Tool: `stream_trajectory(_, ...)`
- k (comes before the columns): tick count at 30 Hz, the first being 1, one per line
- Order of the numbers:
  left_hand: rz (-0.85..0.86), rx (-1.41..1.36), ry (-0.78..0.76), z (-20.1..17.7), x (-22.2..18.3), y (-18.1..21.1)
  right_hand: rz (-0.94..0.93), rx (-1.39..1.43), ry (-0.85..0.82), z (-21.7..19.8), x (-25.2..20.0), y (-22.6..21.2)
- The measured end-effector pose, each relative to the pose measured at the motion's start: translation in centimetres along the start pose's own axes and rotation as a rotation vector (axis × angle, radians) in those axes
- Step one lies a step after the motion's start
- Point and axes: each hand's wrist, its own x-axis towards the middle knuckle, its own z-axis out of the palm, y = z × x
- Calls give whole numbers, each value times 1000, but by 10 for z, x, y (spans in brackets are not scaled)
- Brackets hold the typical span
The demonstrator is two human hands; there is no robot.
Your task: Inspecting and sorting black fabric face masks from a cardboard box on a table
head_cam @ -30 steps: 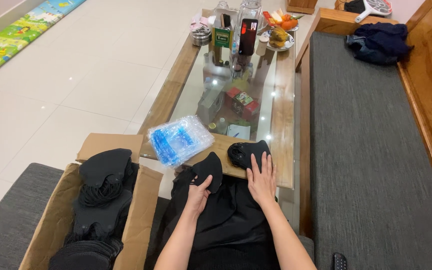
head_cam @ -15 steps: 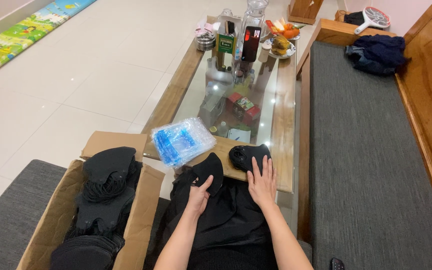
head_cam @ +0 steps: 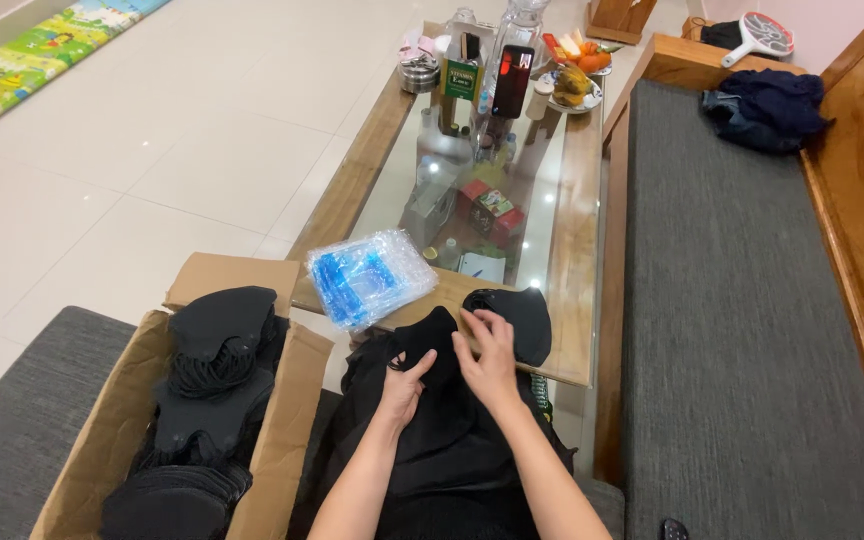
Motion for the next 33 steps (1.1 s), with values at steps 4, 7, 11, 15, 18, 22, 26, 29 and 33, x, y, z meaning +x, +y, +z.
stream_trajectory(4,24,13,3,3,-3,9,26,-2,-47,13,-2,-21)
stream_trajectory(7,58,53,-11,-3,6,-2,67,56,-44,18,-11,-25)
stream_trajectory(11,-16,-5,52,-7,13,-6,58,-4,-60,29,-26,-16)
stream_trajectory(15,-46,6,51,-11,18,-15,180,-23,-123,39,-39,-7)
stream_trajectory(18,-59,96,25,-17,19,-19,158,2,-86,35,-33,-2)
stream_trajectory(22,-35,150,20,-28,38,-33,-53,7,134,18,-19,-9)
stream_trajectory(26,-67,50,21,-19,22,-14,48,198,243,2,-5,5)
stream_trajectory(29,-71,-53,18,-17,17,-16,284,394,319,3,-2,48)
stream_trajectory(33,-34,-135,-23,-18,18,-22,661,509,328,-3,3,100)
